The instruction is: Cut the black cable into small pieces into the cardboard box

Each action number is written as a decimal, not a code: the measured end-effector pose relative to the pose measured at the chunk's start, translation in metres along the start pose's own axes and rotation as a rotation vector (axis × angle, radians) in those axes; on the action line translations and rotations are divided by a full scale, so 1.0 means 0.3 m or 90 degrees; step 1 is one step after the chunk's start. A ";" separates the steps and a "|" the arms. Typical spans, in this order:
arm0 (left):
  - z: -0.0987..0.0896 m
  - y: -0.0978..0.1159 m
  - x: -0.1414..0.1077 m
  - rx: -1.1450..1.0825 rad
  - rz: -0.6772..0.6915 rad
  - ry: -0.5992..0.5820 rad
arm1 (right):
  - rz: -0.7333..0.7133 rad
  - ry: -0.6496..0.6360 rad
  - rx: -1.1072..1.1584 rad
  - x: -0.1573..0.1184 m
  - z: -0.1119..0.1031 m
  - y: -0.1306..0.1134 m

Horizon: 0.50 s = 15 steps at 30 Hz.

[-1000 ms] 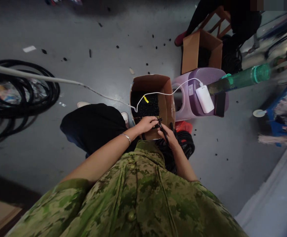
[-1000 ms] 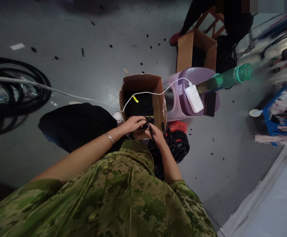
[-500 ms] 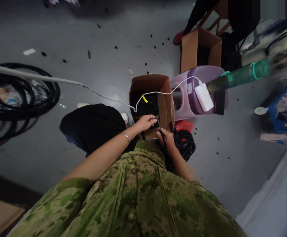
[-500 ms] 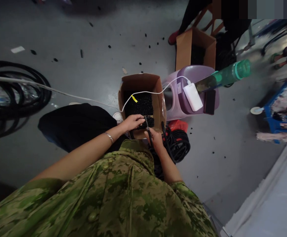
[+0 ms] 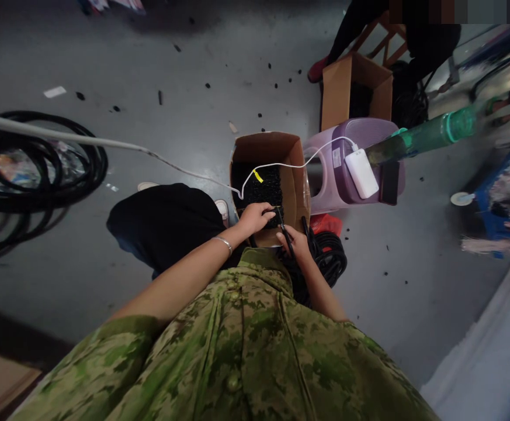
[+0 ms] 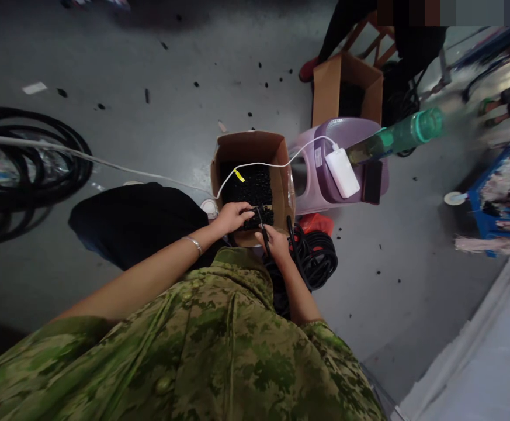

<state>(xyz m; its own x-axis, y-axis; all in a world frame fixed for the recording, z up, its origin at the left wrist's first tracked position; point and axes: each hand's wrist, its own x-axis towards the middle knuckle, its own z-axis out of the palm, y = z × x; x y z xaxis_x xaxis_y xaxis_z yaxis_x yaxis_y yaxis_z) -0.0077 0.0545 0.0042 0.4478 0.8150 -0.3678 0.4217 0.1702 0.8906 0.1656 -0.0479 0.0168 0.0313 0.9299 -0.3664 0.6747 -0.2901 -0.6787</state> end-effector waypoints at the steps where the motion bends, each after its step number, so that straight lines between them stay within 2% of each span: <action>1: -0.001 0.001 -0.001 0.013 0.012 -0.013 | 0.002 -0.005 0.003 0.004 -0.004 0.003; 6: -0.001 0.003 -0.003 0.051 0.030 -0.053 | 0.007 -0.013 0.002 0.022 -0.005 -0.002; 15: -0.002 -0.009 0.014 0.013 0.000 -0.077 | 0.036 0.014 -0.055 -0.006 0.041 -0.010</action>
<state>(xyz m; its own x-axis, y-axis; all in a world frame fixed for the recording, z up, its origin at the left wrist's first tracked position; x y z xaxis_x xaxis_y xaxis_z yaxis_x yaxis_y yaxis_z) -0.0074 0.0576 0.0005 0.5395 0.7420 -0.3981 0.4365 0.1579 0.8857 0.1543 -0.0516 0.0117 0.0868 0.9177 -0.3877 0.7329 -0.3224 -0.5990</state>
